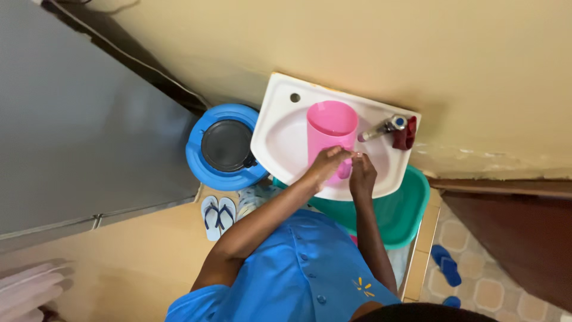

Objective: The person fills a pink pitcher with water and wipes the surface and underside of a white sink with a cloth.

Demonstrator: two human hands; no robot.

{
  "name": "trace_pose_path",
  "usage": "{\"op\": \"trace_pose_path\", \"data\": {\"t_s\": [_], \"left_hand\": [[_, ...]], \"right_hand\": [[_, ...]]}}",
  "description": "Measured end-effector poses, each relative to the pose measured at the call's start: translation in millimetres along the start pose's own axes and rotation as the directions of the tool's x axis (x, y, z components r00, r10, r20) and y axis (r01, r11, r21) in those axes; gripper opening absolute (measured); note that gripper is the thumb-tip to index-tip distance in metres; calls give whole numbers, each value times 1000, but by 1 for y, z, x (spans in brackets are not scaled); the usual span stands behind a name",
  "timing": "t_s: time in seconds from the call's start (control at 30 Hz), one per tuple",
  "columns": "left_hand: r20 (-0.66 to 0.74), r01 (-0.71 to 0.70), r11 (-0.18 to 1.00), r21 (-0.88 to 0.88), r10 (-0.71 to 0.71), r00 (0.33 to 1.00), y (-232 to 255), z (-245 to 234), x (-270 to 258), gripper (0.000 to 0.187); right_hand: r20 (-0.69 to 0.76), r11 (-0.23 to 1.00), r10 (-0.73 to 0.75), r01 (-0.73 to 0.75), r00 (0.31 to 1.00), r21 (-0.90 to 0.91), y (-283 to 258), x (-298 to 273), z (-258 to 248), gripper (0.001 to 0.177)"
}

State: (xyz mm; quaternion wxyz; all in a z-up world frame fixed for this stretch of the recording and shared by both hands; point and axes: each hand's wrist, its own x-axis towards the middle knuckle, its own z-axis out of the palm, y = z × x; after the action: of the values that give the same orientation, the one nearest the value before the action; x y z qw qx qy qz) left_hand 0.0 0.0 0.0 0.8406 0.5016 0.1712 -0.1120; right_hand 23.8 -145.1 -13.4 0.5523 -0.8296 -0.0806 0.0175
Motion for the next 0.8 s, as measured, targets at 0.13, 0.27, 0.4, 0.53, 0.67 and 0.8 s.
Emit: {"op": "trace_pose_path", "data": {"t_s": [0.13, 0.27, 0.4, 0.53, 0.67, 0.8], "left_hand": [[-4, -52, 993, -111, 52, 999, 4, 10, 3, 29], [43, 7, 988, -157, 0, 999, 9, 18, 1, 25], [114, -35, 991, -127, 50, 992, 10, 9, 2, 28], [232, -27, 995, -100, 50, 972, -5, -17, 12, 28], [319, -131, 967, 218, 56, 946, -31, -91, 23, 28], [-46, 33, 947, 321, -19, 999, -48, -141, 36, 25]], "right_hand": [[-46, 989, 101, -95, 994, 116, -5, 3, 6, 38], [-238, 946, 131, -50, 962, 320, 8, 10, 23, 37], [-312, 896, 164, -9, 936, 445, 19, 26, 21, 28], [-321, 922, 53, 77, 946, 379, -1, 30, 7, 36], [-320, 969, 78, 4, 944, 249, -15, 28, -4, 48], [-273, 997, -77, 78, 959, -8, -18, 26, -13, 54]]}}
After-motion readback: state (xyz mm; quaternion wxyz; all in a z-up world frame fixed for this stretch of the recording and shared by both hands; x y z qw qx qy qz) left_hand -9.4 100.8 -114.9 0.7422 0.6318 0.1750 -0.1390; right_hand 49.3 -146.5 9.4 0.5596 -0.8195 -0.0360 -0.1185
